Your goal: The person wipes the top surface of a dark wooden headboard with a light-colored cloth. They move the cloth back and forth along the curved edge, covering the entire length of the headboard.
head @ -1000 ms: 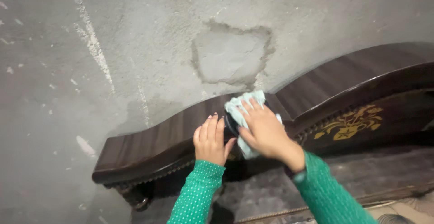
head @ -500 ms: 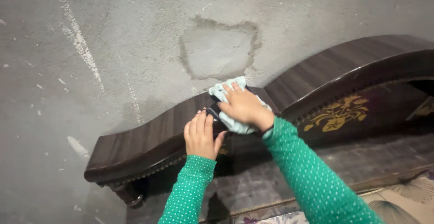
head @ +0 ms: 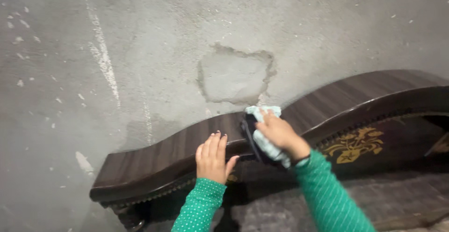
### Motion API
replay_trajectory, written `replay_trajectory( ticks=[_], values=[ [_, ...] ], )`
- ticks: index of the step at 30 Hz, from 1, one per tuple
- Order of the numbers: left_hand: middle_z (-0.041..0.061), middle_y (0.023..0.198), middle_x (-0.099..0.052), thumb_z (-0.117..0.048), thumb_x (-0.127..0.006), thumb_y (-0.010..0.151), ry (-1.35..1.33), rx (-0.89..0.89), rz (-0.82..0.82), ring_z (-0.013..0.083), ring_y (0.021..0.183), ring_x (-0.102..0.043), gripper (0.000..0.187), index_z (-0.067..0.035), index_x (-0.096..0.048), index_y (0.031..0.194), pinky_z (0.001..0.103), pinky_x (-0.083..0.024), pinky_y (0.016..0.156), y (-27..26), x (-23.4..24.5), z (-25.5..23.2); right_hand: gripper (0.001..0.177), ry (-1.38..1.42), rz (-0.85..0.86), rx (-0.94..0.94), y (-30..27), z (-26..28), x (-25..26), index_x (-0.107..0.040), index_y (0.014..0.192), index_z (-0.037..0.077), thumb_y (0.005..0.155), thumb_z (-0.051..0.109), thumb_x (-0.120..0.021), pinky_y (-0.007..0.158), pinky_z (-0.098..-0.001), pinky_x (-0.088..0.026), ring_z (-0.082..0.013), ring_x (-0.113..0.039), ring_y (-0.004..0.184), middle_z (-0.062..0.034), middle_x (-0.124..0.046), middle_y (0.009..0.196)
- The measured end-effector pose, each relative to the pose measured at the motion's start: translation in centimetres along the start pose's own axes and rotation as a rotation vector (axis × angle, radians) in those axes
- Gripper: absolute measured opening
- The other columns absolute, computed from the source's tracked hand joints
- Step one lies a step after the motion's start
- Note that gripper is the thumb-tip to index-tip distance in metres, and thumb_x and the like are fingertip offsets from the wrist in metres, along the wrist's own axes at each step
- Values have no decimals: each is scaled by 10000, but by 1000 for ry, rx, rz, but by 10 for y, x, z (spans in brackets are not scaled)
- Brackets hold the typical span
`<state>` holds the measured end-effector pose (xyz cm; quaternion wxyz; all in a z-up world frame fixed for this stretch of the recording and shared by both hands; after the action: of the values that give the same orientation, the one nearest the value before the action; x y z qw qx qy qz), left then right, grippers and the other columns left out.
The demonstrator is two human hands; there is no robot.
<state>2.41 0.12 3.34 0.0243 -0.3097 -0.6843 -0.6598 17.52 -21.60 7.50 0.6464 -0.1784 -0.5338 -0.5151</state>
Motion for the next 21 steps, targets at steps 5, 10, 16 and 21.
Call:
replay_trajectory(
  ticks=[5,10,16,21],
  values=[
    [188,1445,-527,-344,-734,831,-29,15,25,365,1346,-479,691,-28,-516,1405,540,-341,1098,-1,4,-1,631,13,25,135,23,-23,-10,-507,1426,5,995,463,-467,1191,-473,-300,-477,-320,1484,-311,-387,1574],
    [222,1479,-476,-199,-651,766,-277,107,61,387,1395,-420,785,50,-400,1467,586,-232,1161,5,18,-4,709,-311,17,-1,-6,70,-22,-479,1433,-21,955,502,-482,1121,-508,-307,-480,-329,1449,-265,-353,1568],
    [268,1519,-440,-187,-636,769,-188,187,-80,449,1465,-327,809,101,-383,1481,692,-79,1179,39,34,-64,574,853,79,175,-15,83,19,-520,1452,3,1043,391,-413,1174,-375,-312,-335,-408,1491,-226,-463,1598],
    [243,1507,-460,-312,-645,850,-9,63,298,485,1507,-295,676,16,-493,1422,675,-141,1202,73,-10,-117,379,107,-460,-47,-49,28,74,-745,1171,69,1009,335,-528,795,-455,-543,-371,-711,942,-194,-735,979]
  ],
)
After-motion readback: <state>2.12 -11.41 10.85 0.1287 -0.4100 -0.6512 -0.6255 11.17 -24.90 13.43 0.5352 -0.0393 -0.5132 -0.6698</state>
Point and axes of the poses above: each hand's wrist, its own y-axis towards the middle knuckle, its own x-axis out of the back of the hand, z = x × y, the point moved 4 cm from there along y, towards the middle knuckle
